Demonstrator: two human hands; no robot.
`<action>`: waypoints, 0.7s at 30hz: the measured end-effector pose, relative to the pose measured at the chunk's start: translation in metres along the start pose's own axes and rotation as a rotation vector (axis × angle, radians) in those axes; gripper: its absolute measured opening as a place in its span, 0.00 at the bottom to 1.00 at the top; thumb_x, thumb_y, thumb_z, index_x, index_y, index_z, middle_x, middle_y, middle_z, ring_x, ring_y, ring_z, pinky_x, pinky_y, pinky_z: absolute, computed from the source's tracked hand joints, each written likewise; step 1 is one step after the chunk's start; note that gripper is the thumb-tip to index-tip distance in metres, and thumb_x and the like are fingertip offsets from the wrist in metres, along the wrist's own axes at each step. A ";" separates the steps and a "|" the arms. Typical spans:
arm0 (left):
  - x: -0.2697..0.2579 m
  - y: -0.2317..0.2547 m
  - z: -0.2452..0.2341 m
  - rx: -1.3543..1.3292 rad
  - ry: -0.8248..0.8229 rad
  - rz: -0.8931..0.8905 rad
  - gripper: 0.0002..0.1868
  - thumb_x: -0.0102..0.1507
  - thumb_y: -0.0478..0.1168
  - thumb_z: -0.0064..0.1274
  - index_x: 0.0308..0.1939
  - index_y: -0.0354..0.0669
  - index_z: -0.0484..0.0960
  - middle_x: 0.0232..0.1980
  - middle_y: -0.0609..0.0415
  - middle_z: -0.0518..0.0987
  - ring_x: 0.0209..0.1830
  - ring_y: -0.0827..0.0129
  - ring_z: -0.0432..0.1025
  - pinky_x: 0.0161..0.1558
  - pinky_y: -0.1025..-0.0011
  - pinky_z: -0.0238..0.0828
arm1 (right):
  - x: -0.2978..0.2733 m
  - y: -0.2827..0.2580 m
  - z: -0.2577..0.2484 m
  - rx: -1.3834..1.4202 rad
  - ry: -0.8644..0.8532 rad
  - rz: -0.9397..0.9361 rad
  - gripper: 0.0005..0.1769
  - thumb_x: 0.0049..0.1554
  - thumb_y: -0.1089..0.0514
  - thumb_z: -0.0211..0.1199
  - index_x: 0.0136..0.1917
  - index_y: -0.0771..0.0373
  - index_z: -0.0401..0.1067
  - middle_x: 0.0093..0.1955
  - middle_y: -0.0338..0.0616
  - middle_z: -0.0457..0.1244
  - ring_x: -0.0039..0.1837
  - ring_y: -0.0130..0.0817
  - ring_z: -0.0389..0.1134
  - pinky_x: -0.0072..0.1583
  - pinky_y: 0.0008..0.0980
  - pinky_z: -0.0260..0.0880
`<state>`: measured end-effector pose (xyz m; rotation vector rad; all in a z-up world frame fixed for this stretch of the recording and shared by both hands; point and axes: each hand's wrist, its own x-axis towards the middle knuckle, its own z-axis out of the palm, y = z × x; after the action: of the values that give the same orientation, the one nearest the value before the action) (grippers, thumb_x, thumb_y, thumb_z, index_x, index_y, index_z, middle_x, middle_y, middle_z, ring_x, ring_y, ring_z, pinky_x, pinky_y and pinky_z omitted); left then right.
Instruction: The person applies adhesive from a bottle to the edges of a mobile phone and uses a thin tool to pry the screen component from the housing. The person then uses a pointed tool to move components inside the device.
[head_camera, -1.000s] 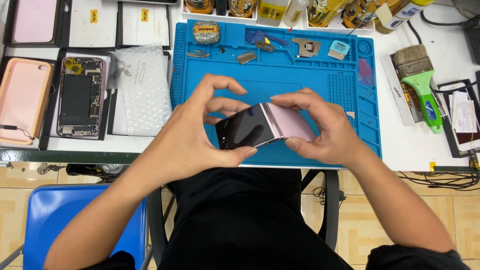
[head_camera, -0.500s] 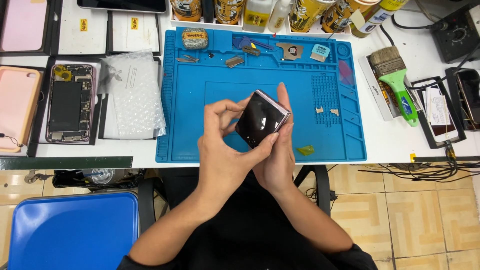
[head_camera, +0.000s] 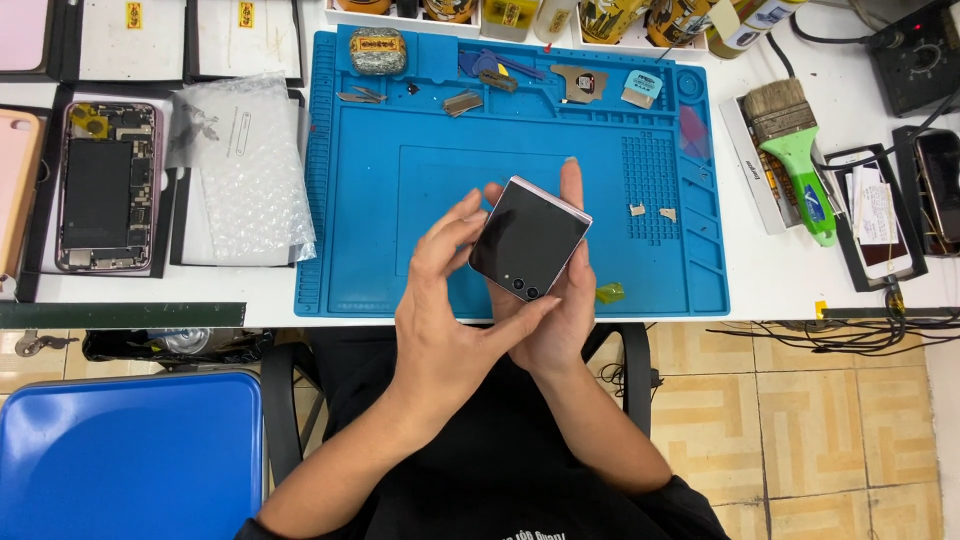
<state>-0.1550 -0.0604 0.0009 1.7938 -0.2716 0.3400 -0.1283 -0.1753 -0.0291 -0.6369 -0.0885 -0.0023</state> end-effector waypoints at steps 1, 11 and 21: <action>-0.001 -0.001 0.001 0.001 0.002 -0.004 0.44 0.60 0.44 0.72 0.72 0.48 0.60 0.80 0.41 0.64 0.82 0.52 0.63 0.71 0.64 0.74 | -0.001 0.000 -0.002 0.000 0.001 0.004 0.47 0.65 0.41 0.55 0.89 0.46 0.34 0.76 0.71 0.55 0.76 0.56 0.60 0.68 0.44 0.72; -0.009 -0.010 0.014 0.084 0.101 0.234 0.49 0.61 0.41 0.78 0.73 0.48 0.55 0.76 0.34 0.64 0.82 0.42 0.63 0.78 0.53 0.74 | -0.005 -0.004 -0.010 0.040 -0.073 0.007 0.46 0.68 0.40 0.52 0.89 0.42 0.31 0.76 0.67 0.57 0.71 0.55 0.65 0.68 0.43 0.71; -0.012 -0.014 0.016 0.056 0.131 0.208 0.48 0.59 0.42 0.79 0.71 0.50 0.58 0.75 0.33 0.63 0.78 0.45 0.67 0.78 0.50 0.73 | -0.009 -0.001 -0.013 0.094 -0.095 0.020 0.43 0.70 0.40 0.49 0.89 0.38 0.30 0.77 0.65 0.56 0.74 0.55 0.63 0.73 0.46 0.67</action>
<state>-0.1602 -0.0722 -0.0197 1.7930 -0.3595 0.6152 -0.1362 -0.1839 -0.0396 -0.5437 -0.1732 0.0512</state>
